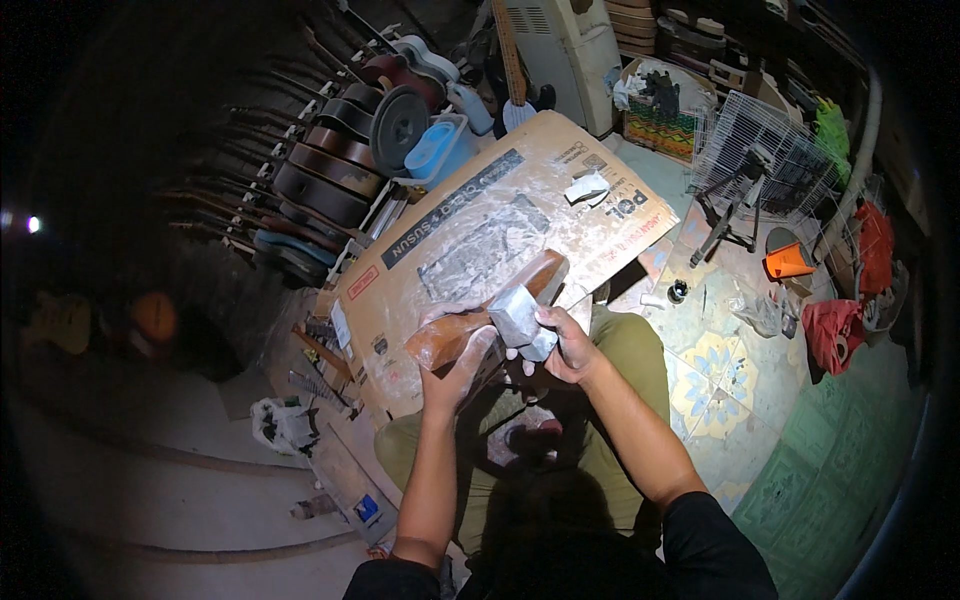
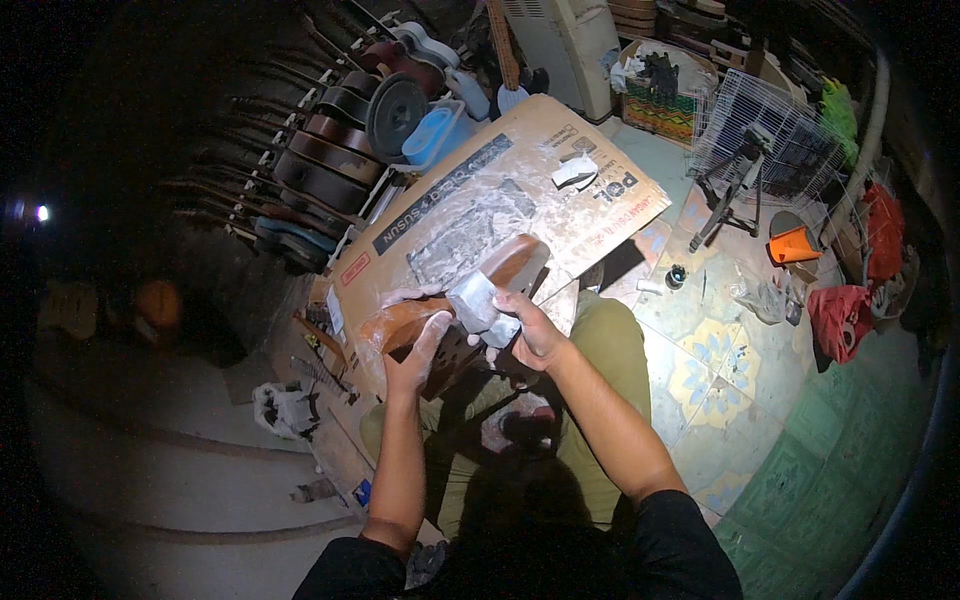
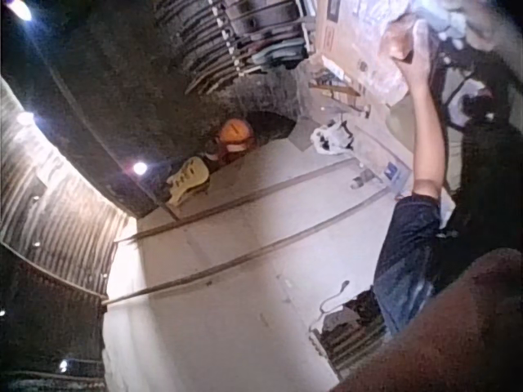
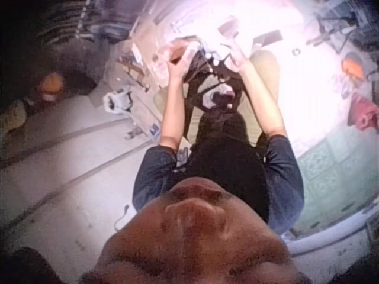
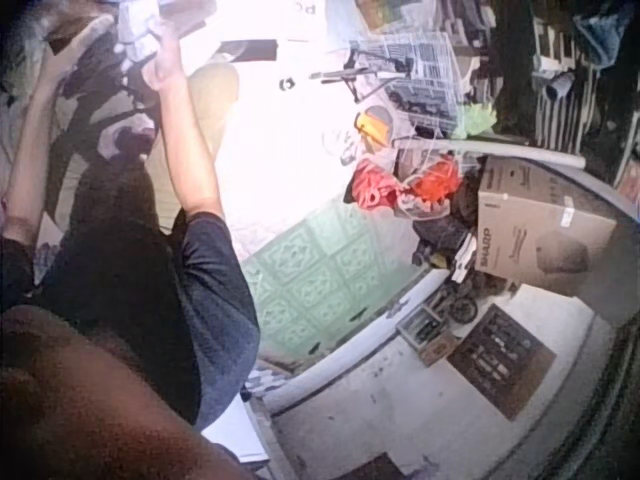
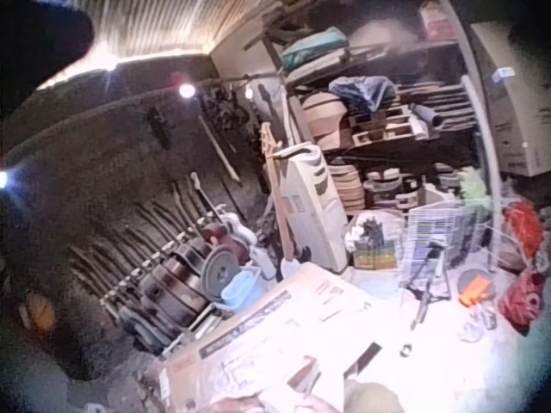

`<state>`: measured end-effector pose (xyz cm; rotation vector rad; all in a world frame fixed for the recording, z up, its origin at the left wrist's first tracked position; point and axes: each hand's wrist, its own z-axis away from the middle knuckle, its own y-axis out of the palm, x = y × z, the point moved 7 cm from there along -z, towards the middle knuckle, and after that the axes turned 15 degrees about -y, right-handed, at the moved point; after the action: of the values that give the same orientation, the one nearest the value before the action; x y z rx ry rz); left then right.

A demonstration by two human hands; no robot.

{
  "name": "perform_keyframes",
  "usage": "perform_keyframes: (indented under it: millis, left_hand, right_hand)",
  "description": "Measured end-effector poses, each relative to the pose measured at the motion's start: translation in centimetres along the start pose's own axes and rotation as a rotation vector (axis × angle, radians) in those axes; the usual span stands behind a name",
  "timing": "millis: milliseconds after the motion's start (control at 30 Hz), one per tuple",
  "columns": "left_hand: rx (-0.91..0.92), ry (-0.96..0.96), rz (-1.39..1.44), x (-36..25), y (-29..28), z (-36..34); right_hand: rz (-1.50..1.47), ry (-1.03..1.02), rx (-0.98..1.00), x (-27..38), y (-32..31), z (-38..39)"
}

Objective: The person sands the sides and edges of a guitar body using a sanding block.

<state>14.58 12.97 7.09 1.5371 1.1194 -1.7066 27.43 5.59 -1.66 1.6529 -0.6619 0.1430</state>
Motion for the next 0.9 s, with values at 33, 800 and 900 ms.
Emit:
perform_keyframes:
  millis: [33,800,900]
  left_hand:
    - [0.034,-0.027,-0.025,0.2,0.2,0.0]
    - [0.044,0.074,-0.022,-0.9,0.4,0.2]
    - [0.040,0.038,-0.052,-0.7,0.3,0.2]
  right_hand:
    - [0.013,-0.007,-0.004,0.1,0.2,0.0]
    - [1.082,-0.601,0.061,4.4,2.4,0.2]
    - [1.154,-0.570,0.075,5.2,3.1,0.4]
